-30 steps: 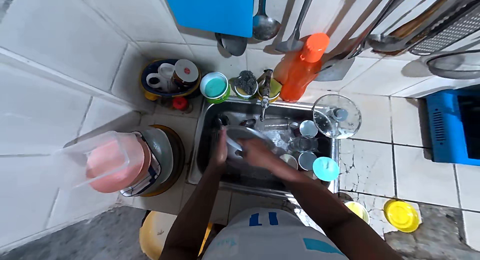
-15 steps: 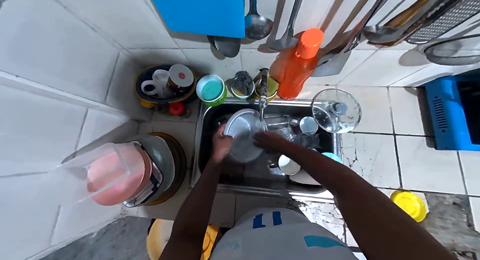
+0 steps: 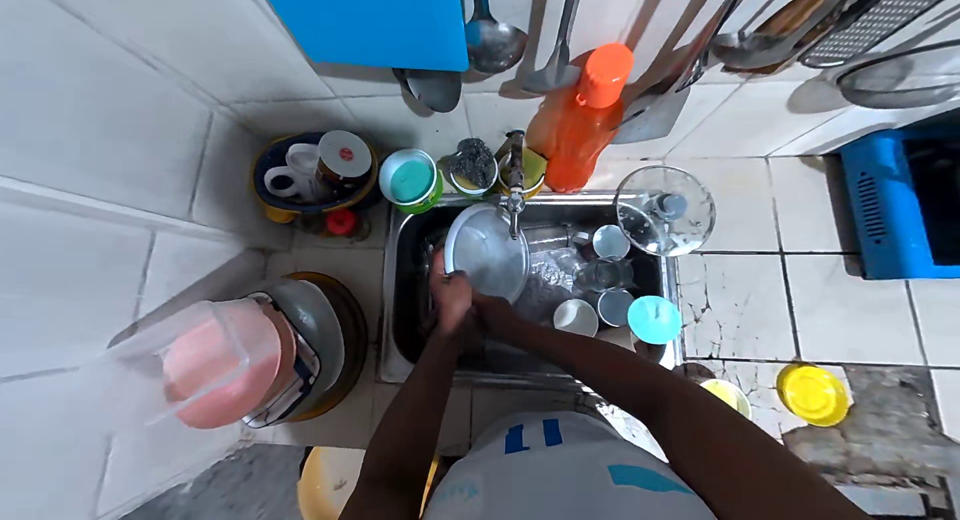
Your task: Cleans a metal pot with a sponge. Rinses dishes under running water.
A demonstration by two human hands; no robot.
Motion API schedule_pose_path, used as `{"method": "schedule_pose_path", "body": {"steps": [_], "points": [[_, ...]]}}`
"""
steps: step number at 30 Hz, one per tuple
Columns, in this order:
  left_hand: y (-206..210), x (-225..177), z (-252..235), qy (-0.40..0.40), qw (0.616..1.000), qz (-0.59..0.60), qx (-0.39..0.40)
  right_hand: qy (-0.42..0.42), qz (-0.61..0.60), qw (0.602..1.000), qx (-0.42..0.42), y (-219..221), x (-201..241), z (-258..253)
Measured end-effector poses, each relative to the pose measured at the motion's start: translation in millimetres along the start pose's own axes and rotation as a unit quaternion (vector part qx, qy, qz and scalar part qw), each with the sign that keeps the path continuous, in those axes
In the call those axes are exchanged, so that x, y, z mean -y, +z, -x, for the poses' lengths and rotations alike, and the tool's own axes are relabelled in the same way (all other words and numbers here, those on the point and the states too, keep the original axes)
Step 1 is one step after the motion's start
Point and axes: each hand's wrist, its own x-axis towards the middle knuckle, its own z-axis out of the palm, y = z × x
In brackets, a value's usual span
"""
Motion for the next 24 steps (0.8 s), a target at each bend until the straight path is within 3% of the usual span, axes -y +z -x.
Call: {"method": "schedule_pose_path", "body": {"steps": [2,4,7,9,11,13,15,17,20,22,24], "points": [[-17.1,-8.5,-14.2,-0.002,0.996,-0.063,0.063,-0.067,0.133,0.987,0.067,-14.3,-44.5,-0.1],[-29.5,-11.6,-28.5,-0.027,0.984,-0.109,0.135,-0.131,0.264,0.949,0.114,-42.2,-93.0,-7.4],[-35.9,-2.2,-34.1,-0.055,0.985,-0.047,0.155,-0.139,0.361,0.913,0.130,-67.6,-117.6,-17.1],[-29.7,12.2,-22.0,-0.034,0.995,0.016,0.097,-0.130,0.321,0.930,0.124,-56.6,-101.3,-8.7],[-7.7,33.7,8.3,0.009,0.998,0.062,0.014,-0.053,0.207,0.973,0.089,-34.5,-54.1,8.3],[9.7,43.9,37.8,0.032,0.997,0.064,-0.008,0.015,0.110,0.994,0.024,-11.8,-4.1,16.8],[10.9,37.2,38.6,0.049,0.998,0.036,-0.033,0.046,0.064,0.997,0.020,2.7,11.7,17.9],[-0.6,28.9,23.0,0.016,1.000,-0.006,-0.012,0.034,0.075,0.993,0.081,6.4,-1.6,17.3],[-29.4,10.9,-12.9,-0.014,0.994,-0.067,0.090,-0.059,0.184,0.970,0.145,-11.4,-52.2,3.9],[-37.5,8.1,-31.6,-0.044,0.988,-0.061,0.133,-0.089,0.275,0.944,0.159,-40.7,-84.5,-3.9],[-37.3,17.8,-39.4,-0.066,0.990,-0.004,0.127,-0.102,0.326,0.930,0.138,-53.6,-106.3,-13.4]]}}
